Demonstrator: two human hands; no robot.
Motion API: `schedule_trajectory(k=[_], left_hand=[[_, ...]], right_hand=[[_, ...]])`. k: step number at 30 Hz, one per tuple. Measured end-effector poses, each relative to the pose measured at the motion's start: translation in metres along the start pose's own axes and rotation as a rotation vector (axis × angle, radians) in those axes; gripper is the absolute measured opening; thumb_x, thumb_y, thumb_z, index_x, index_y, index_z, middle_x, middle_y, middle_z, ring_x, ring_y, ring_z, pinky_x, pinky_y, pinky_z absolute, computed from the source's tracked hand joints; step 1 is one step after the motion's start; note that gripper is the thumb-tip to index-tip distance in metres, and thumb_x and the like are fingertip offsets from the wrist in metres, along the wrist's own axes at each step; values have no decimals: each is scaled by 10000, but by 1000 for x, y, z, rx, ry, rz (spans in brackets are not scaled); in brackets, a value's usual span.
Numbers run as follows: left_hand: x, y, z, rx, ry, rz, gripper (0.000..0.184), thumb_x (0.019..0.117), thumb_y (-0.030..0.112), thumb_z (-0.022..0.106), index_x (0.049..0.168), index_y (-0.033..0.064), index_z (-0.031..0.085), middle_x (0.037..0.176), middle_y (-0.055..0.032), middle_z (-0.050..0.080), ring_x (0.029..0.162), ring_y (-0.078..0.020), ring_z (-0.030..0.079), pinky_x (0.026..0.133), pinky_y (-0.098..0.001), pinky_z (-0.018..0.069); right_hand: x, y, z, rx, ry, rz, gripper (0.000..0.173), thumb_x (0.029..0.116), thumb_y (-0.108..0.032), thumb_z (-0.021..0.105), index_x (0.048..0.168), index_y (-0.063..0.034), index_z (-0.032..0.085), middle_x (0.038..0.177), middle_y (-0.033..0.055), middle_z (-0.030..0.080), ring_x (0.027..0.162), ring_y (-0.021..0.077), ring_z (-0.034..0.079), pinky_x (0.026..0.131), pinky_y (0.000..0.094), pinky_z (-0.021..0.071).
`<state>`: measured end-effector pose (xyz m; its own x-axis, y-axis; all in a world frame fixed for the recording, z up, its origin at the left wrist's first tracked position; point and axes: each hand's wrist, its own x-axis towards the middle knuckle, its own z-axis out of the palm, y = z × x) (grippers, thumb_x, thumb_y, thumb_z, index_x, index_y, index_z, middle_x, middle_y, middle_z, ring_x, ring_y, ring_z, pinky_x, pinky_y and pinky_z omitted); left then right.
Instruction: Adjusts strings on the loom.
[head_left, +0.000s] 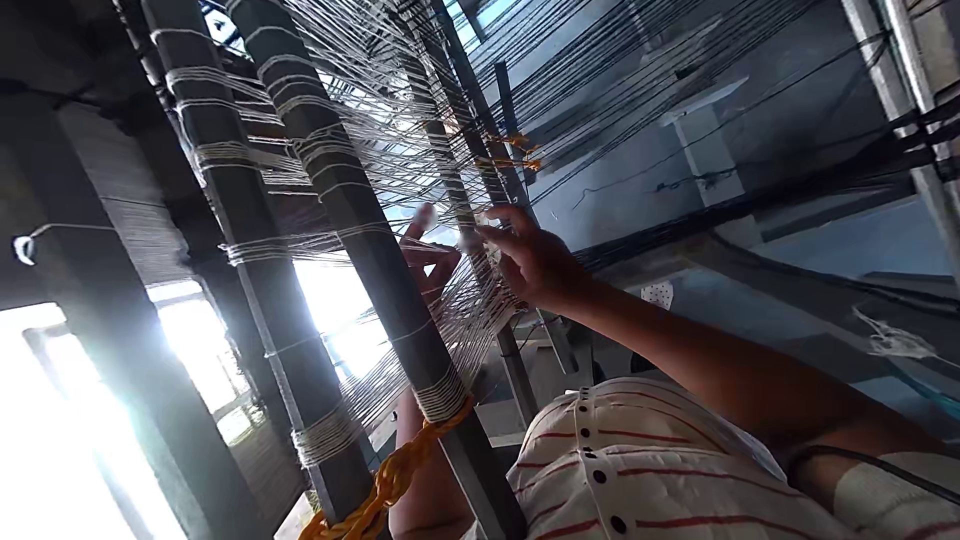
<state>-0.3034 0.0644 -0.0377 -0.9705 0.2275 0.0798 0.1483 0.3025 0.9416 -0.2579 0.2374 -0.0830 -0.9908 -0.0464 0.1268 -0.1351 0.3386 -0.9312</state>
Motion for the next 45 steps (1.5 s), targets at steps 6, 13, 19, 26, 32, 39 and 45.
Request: schedule_trajectory(k=[6,13,19,26,32,39,45], left_hand=[[-1,4,3,-35,11,-3,495,867,-37,698,1343,-74,566,1192,6,714,890,4,675,841,-206,563],[1,-3,1,-73,-4,59,303,862,-41,704,1162,-55,663,1407,-51,612,964,-29,688,862,-230,577],[1,-5,2,-70,2,52,291,882,2,697,1169,-32,661,1328,-29,657,1005,-35,672,894,-236,557],[2,-6,3,-67,14,32,470,863,10,716,1309,-44,578,1155,46,712,860,10,661,817,-211,562],[5,-16,-3,-114,-67,87,388,875,98,780,1223,58,613,973,114,706,754,23,634,705,-177,550],[-9,63,30,284,85,-251,112,939,-66,632,1045,-35,610,857,35,623,717,52,535,690,-91,453],[-15,53,24,251,92,-209,131,949,-58,631,1080,-49,635,906,37,657,753,53,561,719,-95,471]], right_hand=[[2,4,0,-19,57,-67,319,922,1,581,1210,-5,716,1222,201,628,773,256,673,615,389,582],[5,5,7,-36,105,-98,210,933,-31,622,1084,-39,767,1066,161,653,754,245,658,587,372,563],[3,4,9,-16,69,-83,223,941,-36,609,1102,-37,762,1067,145,663,746,238,664,580,379,565],[1,1,11,-5,51,-79,264,924,-2,594,1134,-25,753,1094,151,672,746,238,670,596,387,571],[0,2,13,1,56,-95,274,911,9,584,1132,-17,744,1084,155,664,762,240,669,607,382,572],[-1,1,11,-1,19,-68,305,896,24,601,1165,-18,737,1123,166,665,785,261,677,633,399,578],[0,1,12,-4,-1,-61,294,911,12,589,1164,-27,735,1139,160,664,806,262,681,647,409,582]])
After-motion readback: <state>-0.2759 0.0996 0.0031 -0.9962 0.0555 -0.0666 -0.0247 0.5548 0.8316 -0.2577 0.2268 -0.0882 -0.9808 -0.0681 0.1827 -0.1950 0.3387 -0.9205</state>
